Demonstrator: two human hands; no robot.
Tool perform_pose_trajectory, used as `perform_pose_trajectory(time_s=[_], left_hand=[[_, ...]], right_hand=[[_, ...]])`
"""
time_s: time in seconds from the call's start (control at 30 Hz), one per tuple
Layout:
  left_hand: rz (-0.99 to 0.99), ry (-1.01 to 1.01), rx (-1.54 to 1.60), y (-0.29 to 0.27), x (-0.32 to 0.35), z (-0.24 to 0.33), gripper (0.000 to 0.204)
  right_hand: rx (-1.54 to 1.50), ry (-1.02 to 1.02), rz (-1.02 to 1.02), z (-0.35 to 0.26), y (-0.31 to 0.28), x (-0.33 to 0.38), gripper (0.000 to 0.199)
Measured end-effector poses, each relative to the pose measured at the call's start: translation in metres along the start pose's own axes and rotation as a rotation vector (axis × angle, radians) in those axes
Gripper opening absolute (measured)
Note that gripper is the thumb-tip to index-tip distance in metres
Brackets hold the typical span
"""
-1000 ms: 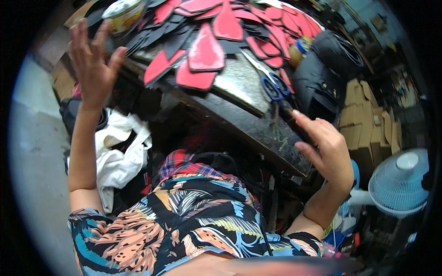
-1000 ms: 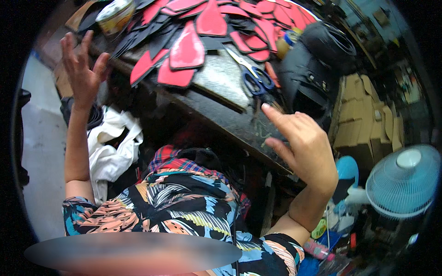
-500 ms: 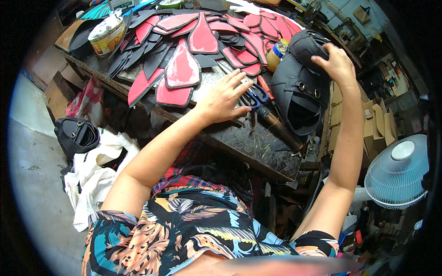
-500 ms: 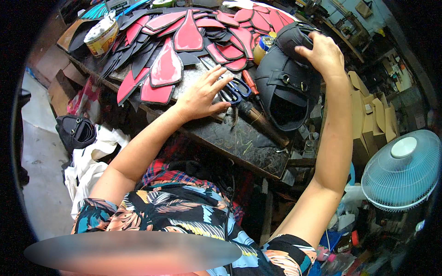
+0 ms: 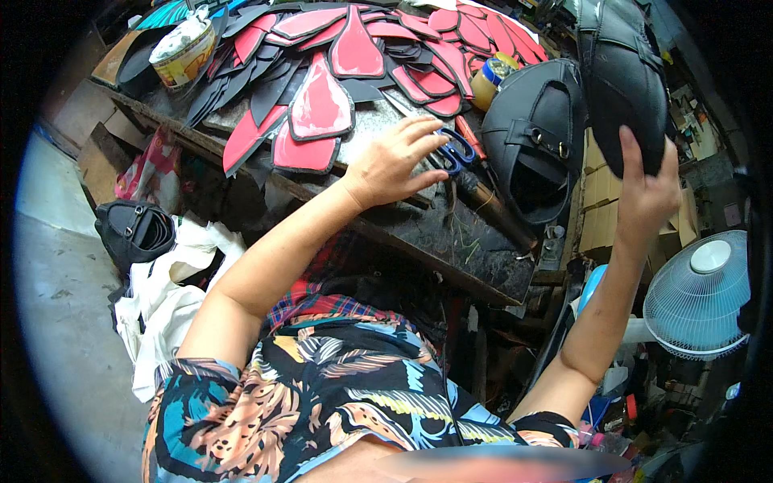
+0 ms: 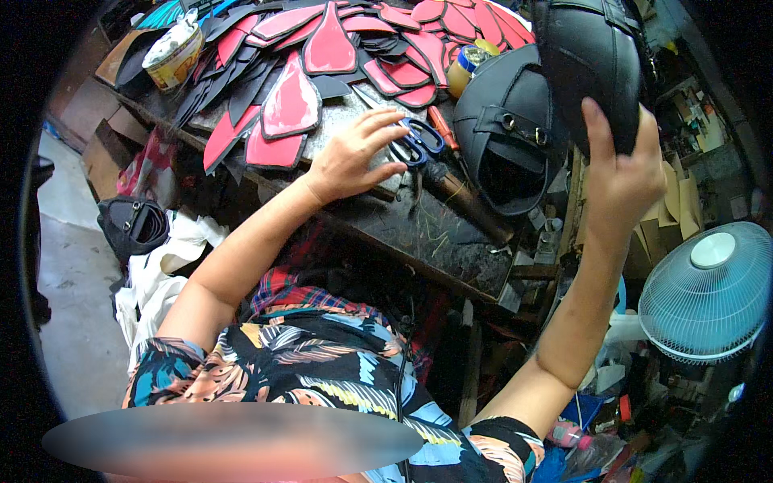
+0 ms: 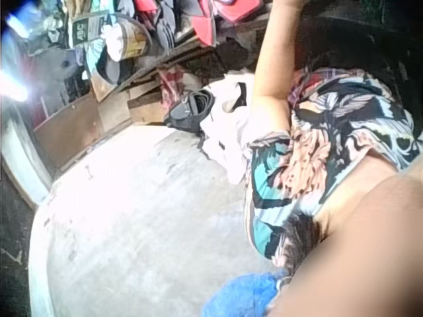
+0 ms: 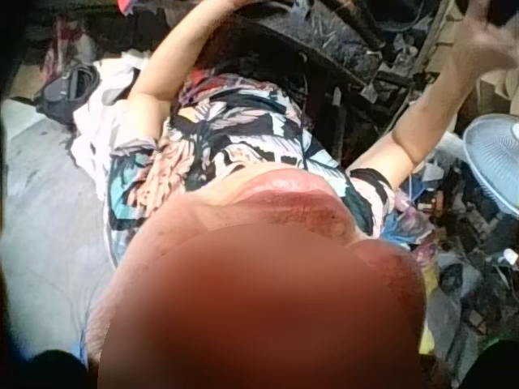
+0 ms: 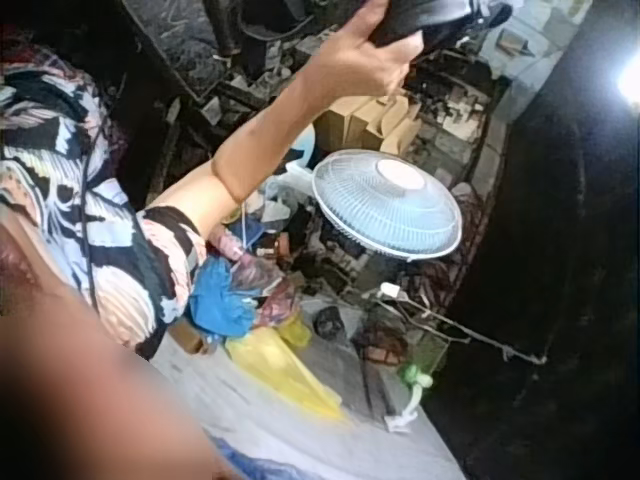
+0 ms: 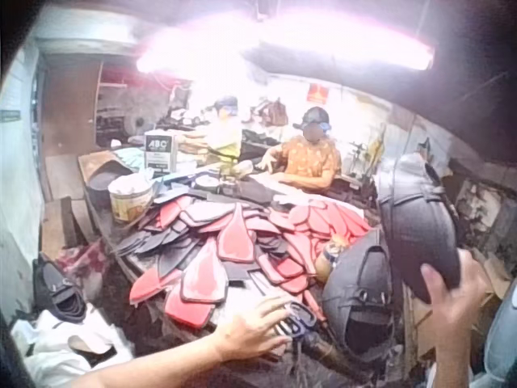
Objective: The person uses scissors to trim excess white insole material from the inside of black sandals. They repeatedly lift the upper strap, cut along the inner edge, and remove trimmed pieces. After finishing one sandal, they place it aside and begin the same process on a second sandal.
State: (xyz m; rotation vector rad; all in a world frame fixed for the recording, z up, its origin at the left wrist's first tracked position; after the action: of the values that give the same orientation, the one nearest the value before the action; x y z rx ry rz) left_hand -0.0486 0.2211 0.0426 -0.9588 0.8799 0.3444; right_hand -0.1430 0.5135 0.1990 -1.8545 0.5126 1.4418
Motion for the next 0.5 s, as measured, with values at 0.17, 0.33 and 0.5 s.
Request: perform_pose_trajectory(time_s=[0.17,0.33,0.5], left_hand=[[0.107,-0.588,1.422,-0.012,0.003,0.046,0.1],[0.188,-1.183,1.515,-0.022,0.03,0.067,0.056],[0.231,-1.323,1.506,-0.025,0.046,0.056,0.047]], right_hand=[[-0.155,-0.335,-0.134,-0.083,-0.045,0.063,0.052],[-0.529,-0.252,-0.509,-0.107,-0.038,0.103,0.054],[-0.416,0.142,-0.51,-0.037,-0.027,0.106,0.034]])
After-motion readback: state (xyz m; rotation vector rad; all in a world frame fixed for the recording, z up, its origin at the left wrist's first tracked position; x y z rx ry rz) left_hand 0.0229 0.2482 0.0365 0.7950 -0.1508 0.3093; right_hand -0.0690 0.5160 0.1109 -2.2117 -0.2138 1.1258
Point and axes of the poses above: each hand's wrist, its own x-axis away from the middle knuckle, its own y-axis out of the palm, z = x × y, the point moved 3 cm from there along -x, towards the middle knuckle, and after that the axes turned 8 degrees about z, right-handed, at the moved point
